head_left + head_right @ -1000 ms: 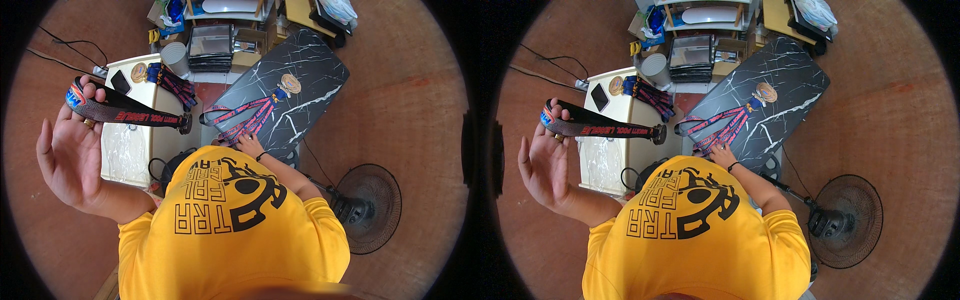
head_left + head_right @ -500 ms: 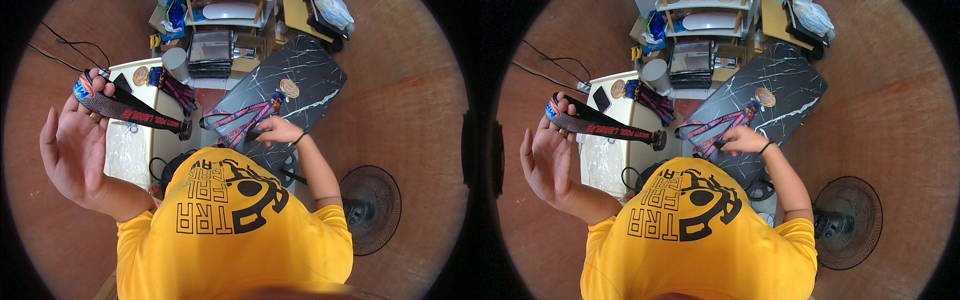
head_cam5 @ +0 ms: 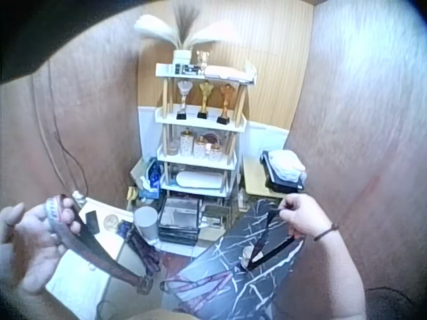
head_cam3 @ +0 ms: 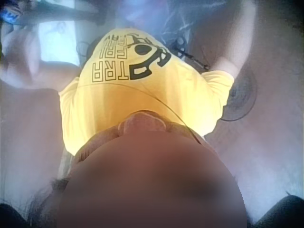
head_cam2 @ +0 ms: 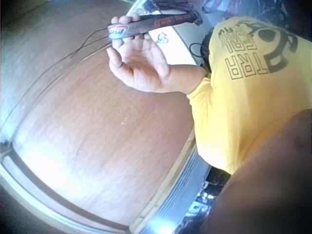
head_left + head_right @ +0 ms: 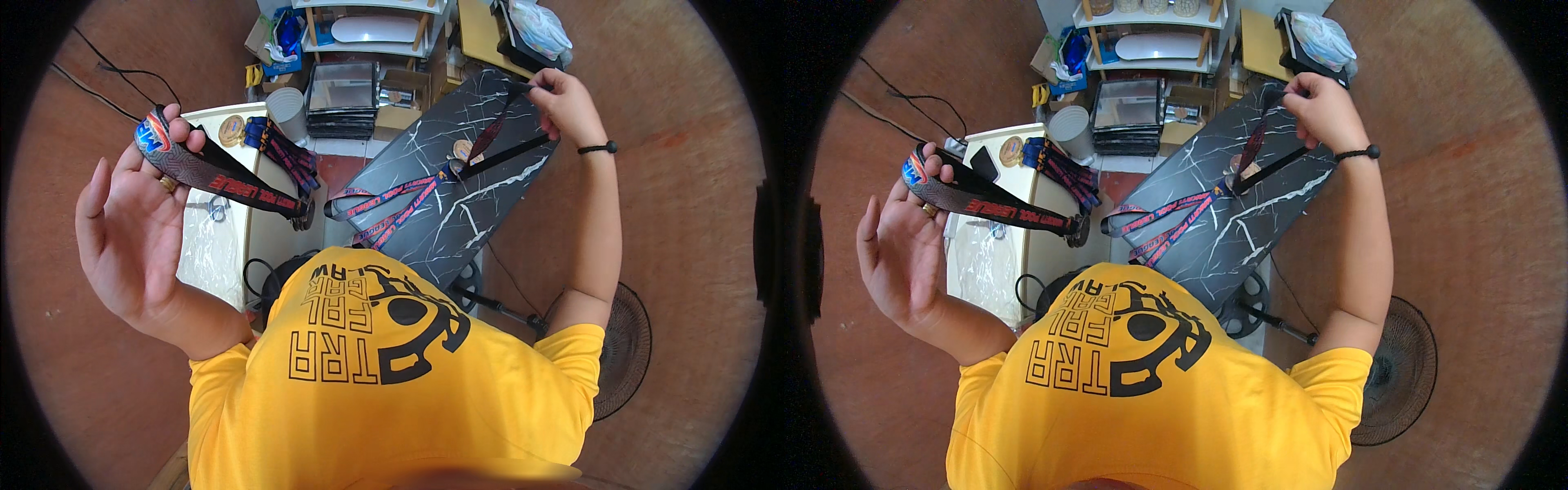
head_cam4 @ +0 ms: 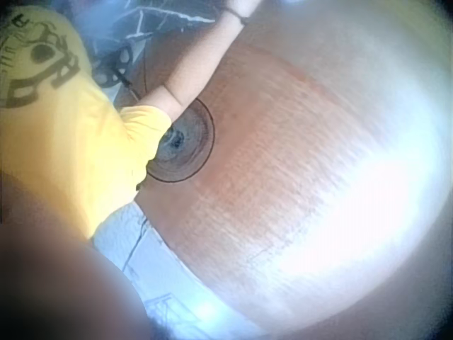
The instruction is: The person picks up a medal and a lanyard, then threads the lanyard through the medal's ring and secures it. They repeat this process with additional medals and lanyards, arranging the finished items on a table.
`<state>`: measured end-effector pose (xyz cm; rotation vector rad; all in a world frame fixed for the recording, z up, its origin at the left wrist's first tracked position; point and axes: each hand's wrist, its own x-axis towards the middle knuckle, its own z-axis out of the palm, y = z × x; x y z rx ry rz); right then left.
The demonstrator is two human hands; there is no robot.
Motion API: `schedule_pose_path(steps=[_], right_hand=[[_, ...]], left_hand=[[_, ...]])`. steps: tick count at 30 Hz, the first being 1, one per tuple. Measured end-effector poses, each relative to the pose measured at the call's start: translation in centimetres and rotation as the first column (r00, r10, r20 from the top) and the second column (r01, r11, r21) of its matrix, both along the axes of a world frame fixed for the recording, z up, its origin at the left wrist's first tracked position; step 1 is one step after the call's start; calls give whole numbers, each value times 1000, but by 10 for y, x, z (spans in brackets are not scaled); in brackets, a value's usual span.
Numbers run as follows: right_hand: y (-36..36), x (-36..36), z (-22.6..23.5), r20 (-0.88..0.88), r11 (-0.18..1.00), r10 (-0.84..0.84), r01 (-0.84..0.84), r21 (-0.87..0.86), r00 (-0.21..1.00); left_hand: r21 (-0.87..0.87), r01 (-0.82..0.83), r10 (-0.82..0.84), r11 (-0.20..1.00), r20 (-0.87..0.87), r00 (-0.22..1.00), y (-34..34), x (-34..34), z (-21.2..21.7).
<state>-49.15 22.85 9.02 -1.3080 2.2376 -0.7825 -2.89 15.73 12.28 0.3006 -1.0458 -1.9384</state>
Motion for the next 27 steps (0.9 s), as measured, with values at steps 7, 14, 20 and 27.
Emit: schedule_pose_path(steps=[7,14,20,27], right_hand=[[-2,9,58,-289,973,30,38,228,957],[-4,-1,85,247,981,191,-191,-26,950],[-7,-2,77,752,889,455,-203,-410,477],[-17,60,50,553,543,831,-128,-830,-64]], left_hand=[[-1,14,-14,1000,-1,1000,4,-5,5],[7,14,-14,1000,8,1000,6,-10,9],[22,12,-11,1000,-15,1000,7,-13,7],[1,28,-28,1000,19,999,3,-13,4]])
